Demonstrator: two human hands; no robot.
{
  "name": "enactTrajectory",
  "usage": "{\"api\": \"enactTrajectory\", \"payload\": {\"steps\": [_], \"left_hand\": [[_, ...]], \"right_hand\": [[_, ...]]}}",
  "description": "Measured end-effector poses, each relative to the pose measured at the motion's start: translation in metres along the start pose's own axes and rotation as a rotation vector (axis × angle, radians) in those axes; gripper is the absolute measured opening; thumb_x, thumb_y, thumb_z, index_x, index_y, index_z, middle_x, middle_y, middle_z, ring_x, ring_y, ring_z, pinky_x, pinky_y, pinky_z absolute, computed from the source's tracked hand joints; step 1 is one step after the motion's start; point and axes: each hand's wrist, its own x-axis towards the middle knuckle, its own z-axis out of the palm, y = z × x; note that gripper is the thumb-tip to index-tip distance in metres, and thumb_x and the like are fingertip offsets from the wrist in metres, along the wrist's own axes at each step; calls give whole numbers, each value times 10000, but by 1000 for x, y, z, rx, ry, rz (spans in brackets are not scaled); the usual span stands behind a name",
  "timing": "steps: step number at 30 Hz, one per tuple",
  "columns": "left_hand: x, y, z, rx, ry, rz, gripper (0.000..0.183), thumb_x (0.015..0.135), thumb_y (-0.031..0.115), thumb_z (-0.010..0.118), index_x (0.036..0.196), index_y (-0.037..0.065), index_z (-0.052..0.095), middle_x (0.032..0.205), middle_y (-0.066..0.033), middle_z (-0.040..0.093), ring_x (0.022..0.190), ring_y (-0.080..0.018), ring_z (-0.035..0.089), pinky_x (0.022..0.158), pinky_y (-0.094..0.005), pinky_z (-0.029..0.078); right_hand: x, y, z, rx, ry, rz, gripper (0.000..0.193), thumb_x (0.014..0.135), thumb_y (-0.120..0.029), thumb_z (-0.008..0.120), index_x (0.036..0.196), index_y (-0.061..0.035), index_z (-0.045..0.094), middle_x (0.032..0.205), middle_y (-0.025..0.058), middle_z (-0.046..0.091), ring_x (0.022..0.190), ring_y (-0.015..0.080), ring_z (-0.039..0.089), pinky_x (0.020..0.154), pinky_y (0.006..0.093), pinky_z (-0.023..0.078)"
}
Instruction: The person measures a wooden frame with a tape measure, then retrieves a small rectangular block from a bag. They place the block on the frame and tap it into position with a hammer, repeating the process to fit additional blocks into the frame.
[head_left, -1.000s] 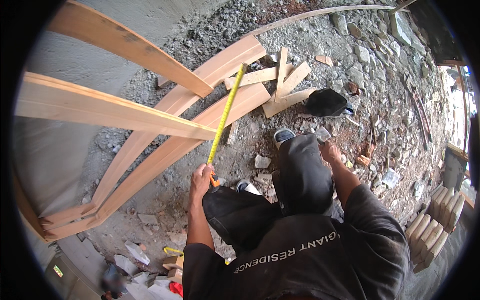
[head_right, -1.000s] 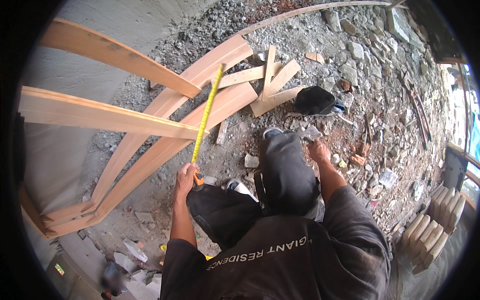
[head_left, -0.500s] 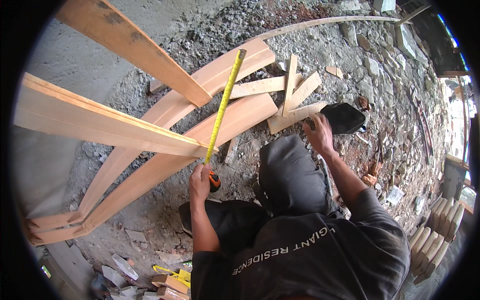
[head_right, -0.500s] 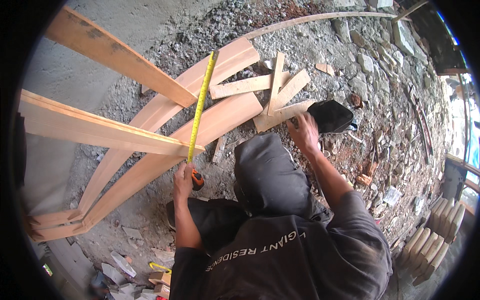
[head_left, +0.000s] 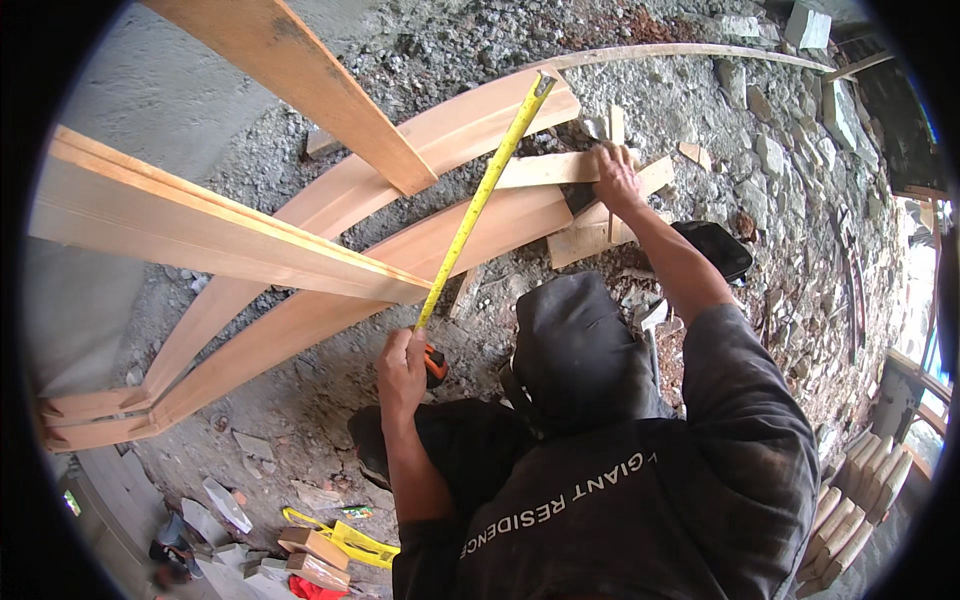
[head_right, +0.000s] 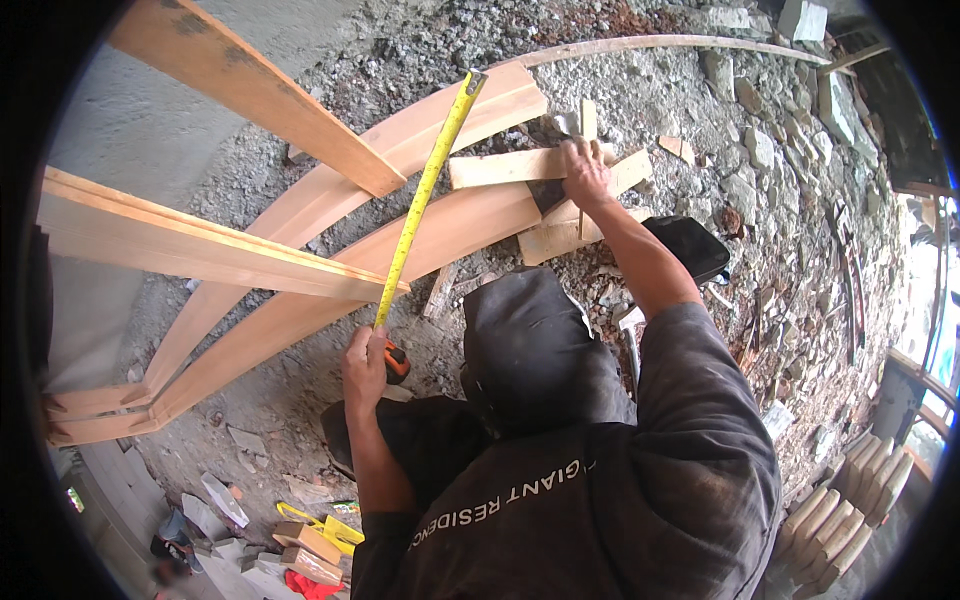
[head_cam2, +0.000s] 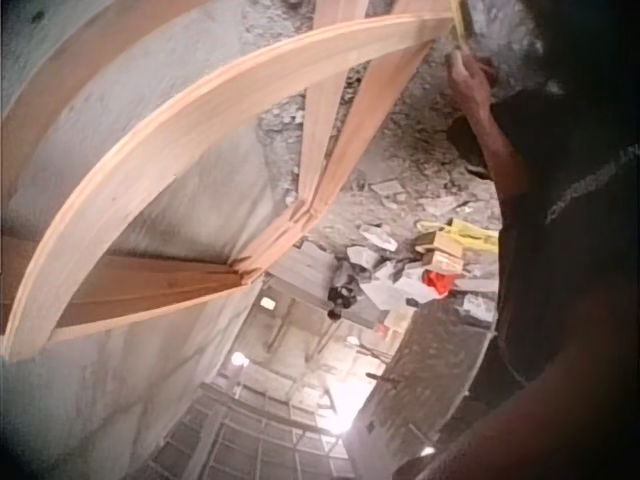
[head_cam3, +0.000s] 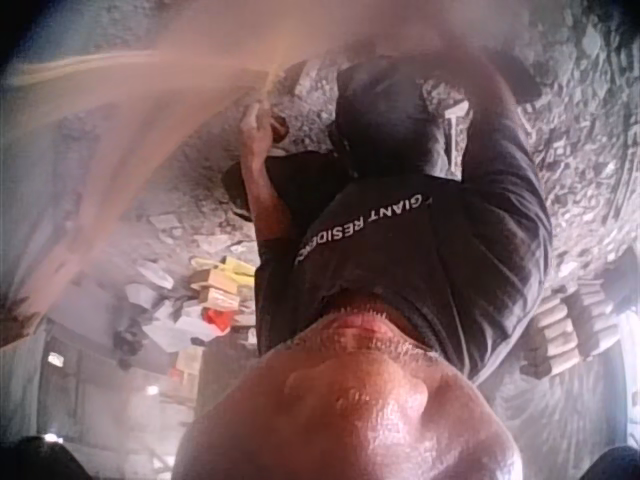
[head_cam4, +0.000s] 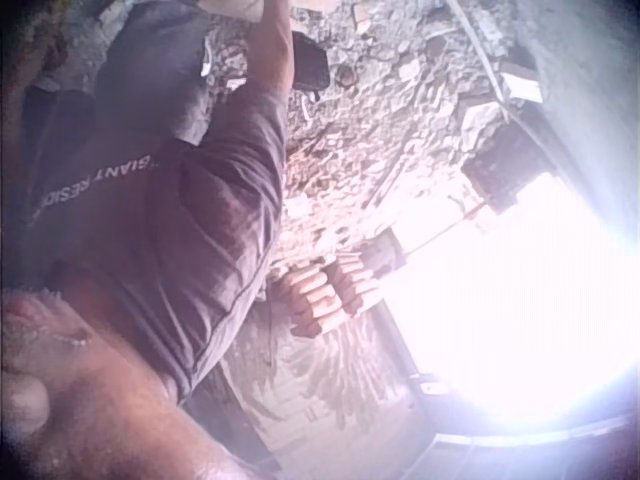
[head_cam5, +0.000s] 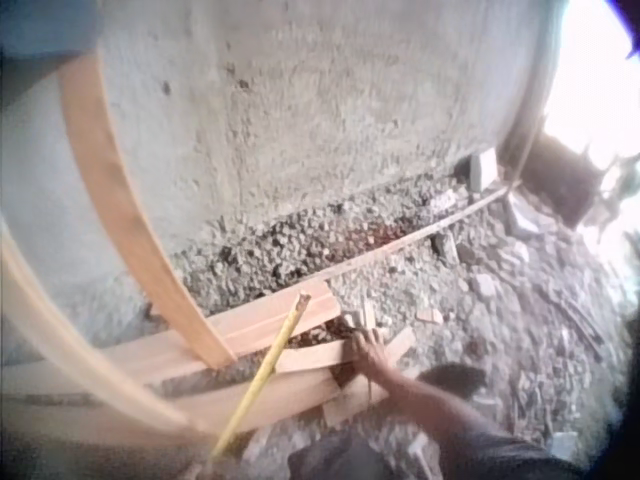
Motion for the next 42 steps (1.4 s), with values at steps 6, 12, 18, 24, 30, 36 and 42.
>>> {"api": "enactTrajectory", "payload": {"steps": [6, 12, 18, 24, 30, 36, 42], "left_hand": [[6, 0, 8, 31, 12, -6, 275, 949, 232, 494, 842, -19, 524, 775, -163, 538, 697, -337, 537, 652, -407, 424], [18, 5, 12, 46, 2, -3, 300, 950, 255, 491, 831, -17, 529, 765, -170, 541, 708, -354, 541, 655, -414, 426], [26, 13, 17, 90, -56, -68, 299, 935, 257, 500, 822, -17, 532, 746, -191, 540, 703, -370, 539, 658, -419, 421], [26, 15, 14, 103, -184, -176, 343, 924, 309, 502, 835, -18, 551, 719, -196, 551, 693, -370, 547, 656, -410, 419], [36, 3, 26, 51, -341, -174, 367, 911, 339, 508, 825, -11, 576, 693, -166, 579, 669, -303, 575, 658, -378, 432], [42, 0, 34, 21, -461, -170, 385, 908, 355, 496, 800, -2, 592, 696, -132, 615, 671, -244, 600, 667, -357, 448], [67, 4, 46, 50, -572, -95, 395, 888, 386, 500, 838, 9, 608, 715, -131, 640, 699, -249, 619, 689, -362, 463]], "right_hand": [[3, 6, -74, 108, 374, 6, 228, 902, -127, 465, 1087, 6, 469, 1056, 239, 548, 1022, 378, 533, 874, 465, 472], [28, 63, -137, -52, 269, 265, 557, 700, -95, 714, 1185, -86, 438, 1222, 170, 492, 1133, 368, 491, 943, 438, 465], [18, 139, -135, -248, 104, 542, 520, 711, -94, 675, 1186, -142, 470, 1248, 110, 506, 1171, 369, 468, 955, 443, 428], [5, 97, -111, -183, 26, 341, 551, 807, -376, 664, 1254, -93, 512, 1311, 114, 492, 1208, 295, 461, 1047, 438, 338], [-6, -14, -91, 740, -150, 285, 701, 887, -511, 539, 1306, 40, 427, 1236, 218, 557, 1082, 311, 588, 919, 404, 475], [-23, -19, -66, 1186, -204, 362, 469, 922, -336, 577, 1199, 39, 518, 989, 98, 630, 863, 155, 640, 799, 280, 518], [-33, 14, -70, 1359, -63, 474, 221, 887, -198, 622, 1011, -17, 595, 889, 45, 633, 794, 130, 631, 789, 277, 535]]}}
